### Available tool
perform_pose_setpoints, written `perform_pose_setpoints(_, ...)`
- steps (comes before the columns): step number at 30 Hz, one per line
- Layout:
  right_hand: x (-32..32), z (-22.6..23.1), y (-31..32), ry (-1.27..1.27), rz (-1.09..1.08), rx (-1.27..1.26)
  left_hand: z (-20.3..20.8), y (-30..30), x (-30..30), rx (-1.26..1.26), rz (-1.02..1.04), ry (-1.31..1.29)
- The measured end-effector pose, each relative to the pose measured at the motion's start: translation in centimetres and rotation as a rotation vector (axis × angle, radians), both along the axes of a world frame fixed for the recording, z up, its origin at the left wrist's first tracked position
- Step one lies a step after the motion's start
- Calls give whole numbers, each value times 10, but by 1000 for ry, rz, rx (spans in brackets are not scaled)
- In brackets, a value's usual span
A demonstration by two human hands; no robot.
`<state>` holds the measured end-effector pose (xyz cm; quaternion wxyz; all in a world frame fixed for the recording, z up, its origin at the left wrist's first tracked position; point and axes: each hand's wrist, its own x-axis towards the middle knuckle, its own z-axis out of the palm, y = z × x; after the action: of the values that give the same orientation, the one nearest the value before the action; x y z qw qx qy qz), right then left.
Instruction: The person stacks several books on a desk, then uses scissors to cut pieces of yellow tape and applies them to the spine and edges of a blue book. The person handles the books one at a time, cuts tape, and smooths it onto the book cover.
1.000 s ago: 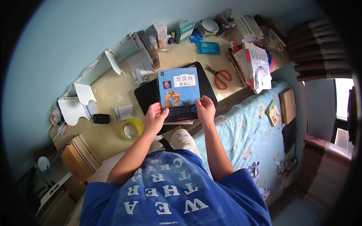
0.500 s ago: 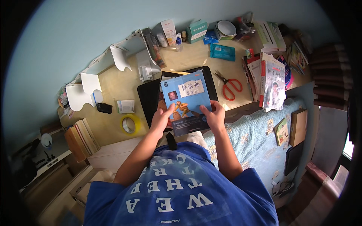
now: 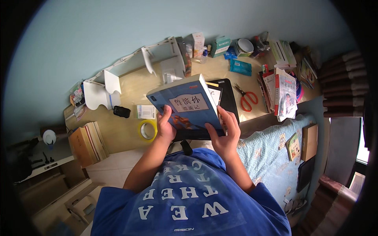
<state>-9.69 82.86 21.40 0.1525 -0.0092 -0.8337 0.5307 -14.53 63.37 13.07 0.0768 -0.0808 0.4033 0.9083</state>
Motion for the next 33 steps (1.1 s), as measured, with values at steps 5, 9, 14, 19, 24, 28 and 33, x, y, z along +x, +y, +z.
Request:
perform_pose_setpoints(5, 19, 21, -55, 162, 19, 262, 14, -40, 21, -23, 75, 28)
perform_pose_setpoints(9, 41, 30, -95, 211, -3, 394, 25, -76, 36, 21, 58, 15)
perform_pose_setpoints(14, 77, 70, -150, 152, 191, 432, 13, -124, 54, 317, -46, 58)
perform_pose_setpoints(19, 97, 74, -201, 92, 670, 273, -3, -169, 92, 545, -272, 45)
perform_pose_setpoints(24, 109, 53, -244, 100, 560, 224, -10, -191, 125, 629, -353, -15)
perform_pose_setpoints(28, 111, 62, -257, -237, 416, 137, -6, -187, 123, 659, -326, -26)
perform_pose_setpoints(33, 95, 55, -240, -490, 467, -245, 12, -180, 94, 613, -89, -107)
